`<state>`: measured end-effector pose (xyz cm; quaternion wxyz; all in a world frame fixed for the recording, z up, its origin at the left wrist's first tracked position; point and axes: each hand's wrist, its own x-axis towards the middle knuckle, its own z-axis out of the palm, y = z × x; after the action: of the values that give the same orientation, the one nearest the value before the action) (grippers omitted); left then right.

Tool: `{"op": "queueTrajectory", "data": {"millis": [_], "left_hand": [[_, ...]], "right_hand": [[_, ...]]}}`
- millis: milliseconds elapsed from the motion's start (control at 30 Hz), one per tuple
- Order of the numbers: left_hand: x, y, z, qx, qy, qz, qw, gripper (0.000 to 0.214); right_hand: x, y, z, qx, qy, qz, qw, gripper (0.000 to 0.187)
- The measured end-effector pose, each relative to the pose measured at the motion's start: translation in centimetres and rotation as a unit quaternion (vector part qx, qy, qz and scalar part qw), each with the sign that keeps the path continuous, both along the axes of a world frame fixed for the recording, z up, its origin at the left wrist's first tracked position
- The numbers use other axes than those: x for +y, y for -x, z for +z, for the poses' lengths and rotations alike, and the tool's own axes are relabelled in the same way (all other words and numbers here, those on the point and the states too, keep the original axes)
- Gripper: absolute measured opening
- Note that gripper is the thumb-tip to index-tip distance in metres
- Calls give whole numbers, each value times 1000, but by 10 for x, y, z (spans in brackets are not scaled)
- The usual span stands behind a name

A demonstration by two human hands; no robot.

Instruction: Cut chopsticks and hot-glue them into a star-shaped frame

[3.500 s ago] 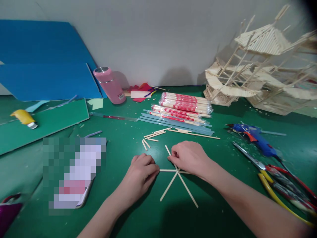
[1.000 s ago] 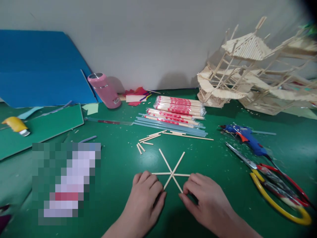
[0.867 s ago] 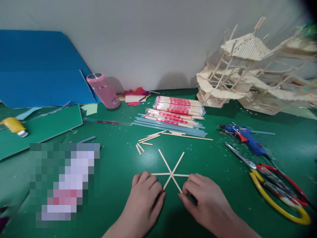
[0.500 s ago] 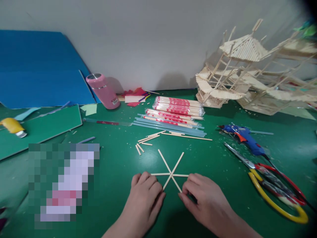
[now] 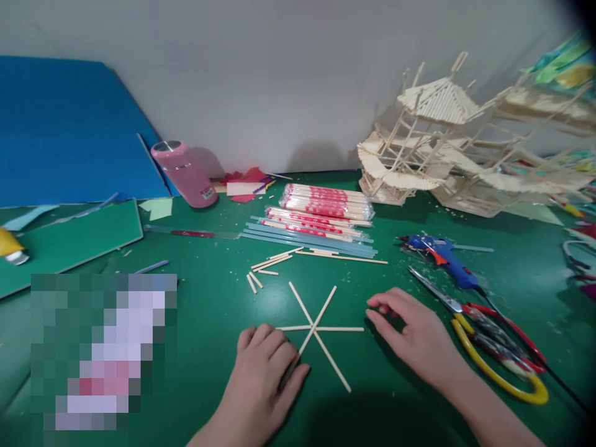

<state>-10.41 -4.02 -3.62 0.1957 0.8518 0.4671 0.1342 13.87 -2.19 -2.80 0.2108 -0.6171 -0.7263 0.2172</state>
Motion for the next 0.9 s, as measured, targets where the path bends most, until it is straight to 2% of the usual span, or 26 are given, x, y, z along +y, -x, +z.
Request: {"op": "queueTrajectory", "data": {"millis": [100, 233, 333, 400, 467, 567, 633, 700, 767, 800, 833, 867, 900], "left_hand": [[-1, -7, 2, -17, -50, -22, 998, 12], [-4, -18, -2, 30, -110, -75, 991, 26], [-6, -20, -10, 67, -124, -92, 986, 29], [-7, -20, -15, 69, -126, -87, 986, 29], [-8, -19, -18, 61, -123, -77, 988, 30], [-8, -17, -19, 37, -115, -67, 990, 29], [-8, -17, -19, 20, -109, -63, 992, 29], [-8, -16, -18, 1, -103, -56, 993, 29], [-8, -16, -18, -15, -98, -39, 994, 28], [-8, -16, -18, -21, -95, -30, 995, 28], [-8, -16, -18, -25, -93, -20, 995, 27], [-8, -16, -19, -28, -90, -10, 995, 27], [-8, -16, -19, -29, -88, -2, 996, 27]], "right_hand": [[9, -2, 0, -3, 14, 66, 998, 17], [23, 13, -1, -34, 23, 171, 984, 13], [29, 24, -4, -38, -5, 192, 981, 11], [31, 25, -8, -23, -30, 148, 988, 15], [32, 15, -10, -4, -49, 74, 996, 15], [38, -22, -7, 25, -96, -60, 993, 16], [43, -53, -1, 47, -149, -162, 974, 18], [48, -78, 7, 84, -224, -287, 928, 24], [49, -86, 12, 103, -264, -346, 895, 27], [48, -83, 13, 108, -263, -341, 896, 26], [46, -75, 12, 110, -244, -312, 912, 23], [44, -64, 12, 110, -209, -253, 938, 20], [41, -51, 10, 103, -146, -142, 974, 18]]}}
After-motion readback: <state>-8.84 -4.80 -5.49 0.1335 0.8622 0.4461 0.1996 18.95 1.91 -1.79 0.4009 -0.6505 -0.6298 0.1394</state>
